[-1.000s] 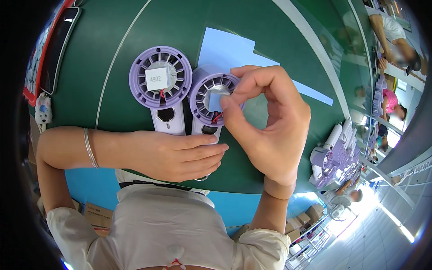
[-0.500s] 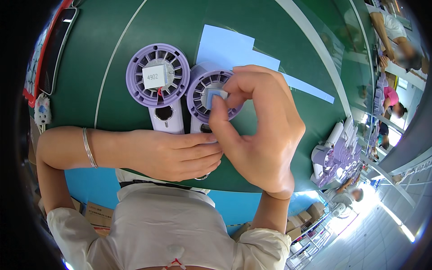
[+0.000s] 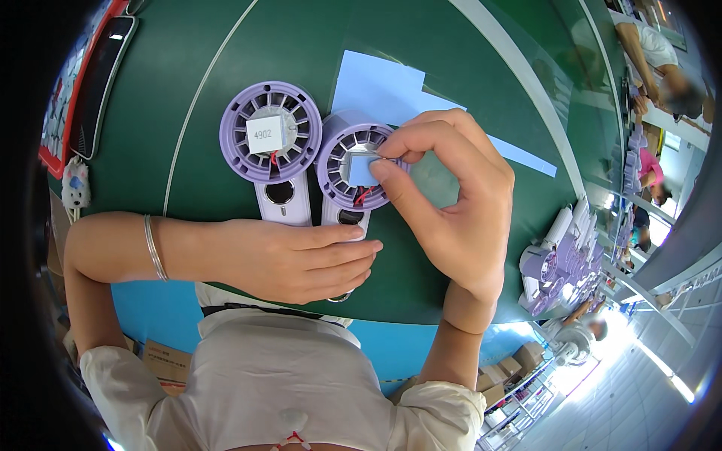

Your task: Assembling handheld portable fans by attaching various electronic and mechanical components.

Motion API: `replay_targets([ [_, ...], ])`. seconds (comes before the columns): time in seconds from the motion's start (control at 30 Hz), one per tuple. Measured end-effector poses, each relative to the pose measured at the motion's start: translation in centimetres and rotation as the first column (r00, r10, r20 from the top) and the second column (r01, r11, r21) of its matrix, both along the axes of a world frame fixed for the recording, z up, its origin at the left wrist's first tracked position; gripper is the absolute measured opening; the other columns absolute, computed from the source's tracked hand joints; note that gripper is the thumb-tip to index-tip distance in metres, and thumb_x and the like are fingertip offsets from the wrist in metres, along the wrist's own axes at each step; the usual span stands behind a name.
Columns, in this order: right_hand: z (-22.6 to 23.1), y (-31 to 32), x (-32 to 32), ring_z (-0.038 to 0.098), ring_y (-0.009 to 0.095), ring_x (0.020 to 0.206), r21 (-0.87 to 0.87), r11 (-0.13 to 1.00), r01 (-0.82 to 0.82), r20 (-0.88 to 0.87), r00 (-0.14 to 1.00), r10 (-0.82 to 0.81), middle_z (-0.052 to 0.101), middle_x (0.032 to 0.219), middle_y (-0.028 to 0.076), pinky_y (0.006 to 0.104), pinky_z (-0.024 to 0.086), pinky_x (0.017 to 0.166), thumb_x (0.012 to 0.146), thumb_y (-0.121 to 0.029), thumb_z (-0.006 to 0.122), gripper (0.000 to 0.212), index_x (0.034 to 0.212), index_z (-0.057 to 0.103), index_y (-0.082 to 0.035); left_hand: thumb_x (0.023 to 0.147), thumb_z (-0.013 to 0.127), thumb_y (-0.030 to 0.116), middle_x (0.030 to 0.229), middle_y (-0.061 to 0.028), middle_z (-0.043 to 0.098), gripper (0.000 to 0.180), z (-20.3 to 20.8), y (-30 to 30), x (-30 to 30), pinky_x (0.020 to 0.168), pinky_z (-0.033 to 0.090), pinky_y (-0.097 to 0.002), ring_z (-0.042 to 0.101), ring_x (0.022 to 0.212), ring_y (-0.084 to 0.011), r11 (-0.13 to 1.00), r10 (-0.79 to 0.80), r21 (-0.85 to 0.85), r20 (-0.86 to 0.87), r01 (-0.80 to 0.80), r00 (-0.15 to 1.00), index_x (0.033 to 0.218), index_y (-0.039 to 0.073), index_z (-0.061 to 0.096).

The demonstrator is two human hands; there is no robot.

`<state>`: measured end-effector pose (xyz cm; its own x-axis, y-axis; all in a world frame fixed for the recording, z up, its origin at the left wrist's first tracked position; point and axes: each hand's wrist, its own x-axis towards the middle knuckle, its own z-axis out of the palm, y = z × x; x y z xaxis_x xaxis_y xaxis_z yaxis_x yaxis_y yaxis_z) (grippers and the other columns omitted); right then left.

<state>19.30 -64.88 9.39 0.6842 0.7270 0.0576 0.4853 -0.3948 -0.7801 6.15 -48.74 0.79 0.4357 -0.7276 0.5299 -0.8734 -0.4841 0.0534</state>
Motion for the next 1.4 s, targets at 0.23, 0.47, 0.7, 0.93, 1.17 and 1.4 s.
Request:
replay_targets([
  [0.23, -2.2, -1.1, 3.4, 0.062, 0.023, 0.085, 0.033, 0.963, 0.267, 0.320, 0.910, -0.263, 0.065, 0.094, 0.013, 0.0320, 0.049, 0.079, 0.086, -0.004, 0.068, 0.020, 0.104, 0.068, 0.003, 0.095, 0.052, 0.026, 0.124, -0.0068, 0.064, 0.031, 0.2, -0.2, 0.2, 0.115, 0.037, -0.0416, 0.056, 0.126, -0.0225, 1.000, -0.024, -0.001, 0.012, 0.025, 1.000, 0.114, 0.005, 0.066],
  [0.47, -5.7, -0.1, 3.2, 0.056, 0.028, 0.110, -0.237, 0.921, 0.308, 0.714, 0.698, -0.050, 0.064, 0.109, 0.009, 0.0420, 0.036, 0.098, 0.083, -0.015, 0.075, 0.030, 0.110, 0.072, -0.001, 0.096, 0.051, 0.028, 0.125, -0.0078, 0.064, 0.034, 0.0, -0.1, 0.0, 0.116, 0.036, -0.0430, 0.055, 0.127, -0.0233, 1.000, -0.011, -0.007, 0.022, 0.011, 1.000, 0.115, 0.005, 0.066],
  [0.7, -5.6, 0.6, 3.7, 0.063, 0.026, 0.099, -0.129, 0.953, 0.275, 0.565, 0.810, -0.157, 0.069, 0.099, 0.009, 0.0365, 0.047, 0.089, 0.081, -0.013, 0.075, 0.019, 0.097, 0.074, -0.002, 0.097, 0.052, 0.029, 0.122, -0.0075, 0.066, 0.033, -0.3, -0.3, -0.1, 0.115, 0.036, -0.0432, 0.057, 0.125, -0.0232, 1.000, 0.002, -0.028, 0.036, -0.001, 0.999, 0.112, 0.004, 0.067],
  [0.93, -4.6, 1.1, 5.5, 0.062, 0.025, 0.095, -0.219, 0.924, 0.314, 0.391, 0.896, -0.212, 0.069, 0.095, 0.009, 0.0329, 0.047, 0.089, 0.082, -0.010, 0.071, 0.012, 0.091, 0.070, -0.001, 0.089, 0.055, 0.026, 0.126, -0.0085, 0.064, 0.037, -0.5, -0.6, -0.1, 0.116, 0.035, -0.0448, 0.055, 0.126, -0.0257, 0.999, 0.000, -0.035, 0.032, 0.001, 0.999, 0.117, 0.004, 0.066],
  [1.17, -3.4, -0.3, 6.3, 0.058, 0.022, 0.099, -0.197, 0.971, 0.137, 0.161, 0.981, -0.106, 0.066, 0.104, 0.010, 0.0334, 0.047, 0.084, 0.087, -0.005, 0.066, 0.007, 0.091, 0.065, 0.001, 0.094, 0.051, 0.027, 0.123, -0.0069, 0.066, 0.032, -0.3, -0.1, -0.2, 0.114, 0.037, -0.0421, 0.056, 0.126, -0.0239, 0.999, 0.010, -0.035, 0.049, -0.009, 0.999, 0.112, 0.005, 0.067],
  [1.4, -0.3, 0.1, 5.4, 0.058, 0.018, 0.099, 0.145, 0.987, 0.062, -0.106, 0.993, -0.047, 0.062, 0.112, 0.010, 0.0287, 0.045, 0.088, 0.091, -0.001, 0.063, 0.008, 0.098, 0.061, 0.002, 0.092, 0.052, 0.024, 0.125, -0.0110, 0.064, 0.033, -0.7, 0.0, -0.3, 0.114, 0.036, -0.0415, 0.055, 0.126, -0.0244, 1.000, 0.023, -0.020, 0.045, -0.022, 0.999, 0.114, 0.003, 0.065],
])
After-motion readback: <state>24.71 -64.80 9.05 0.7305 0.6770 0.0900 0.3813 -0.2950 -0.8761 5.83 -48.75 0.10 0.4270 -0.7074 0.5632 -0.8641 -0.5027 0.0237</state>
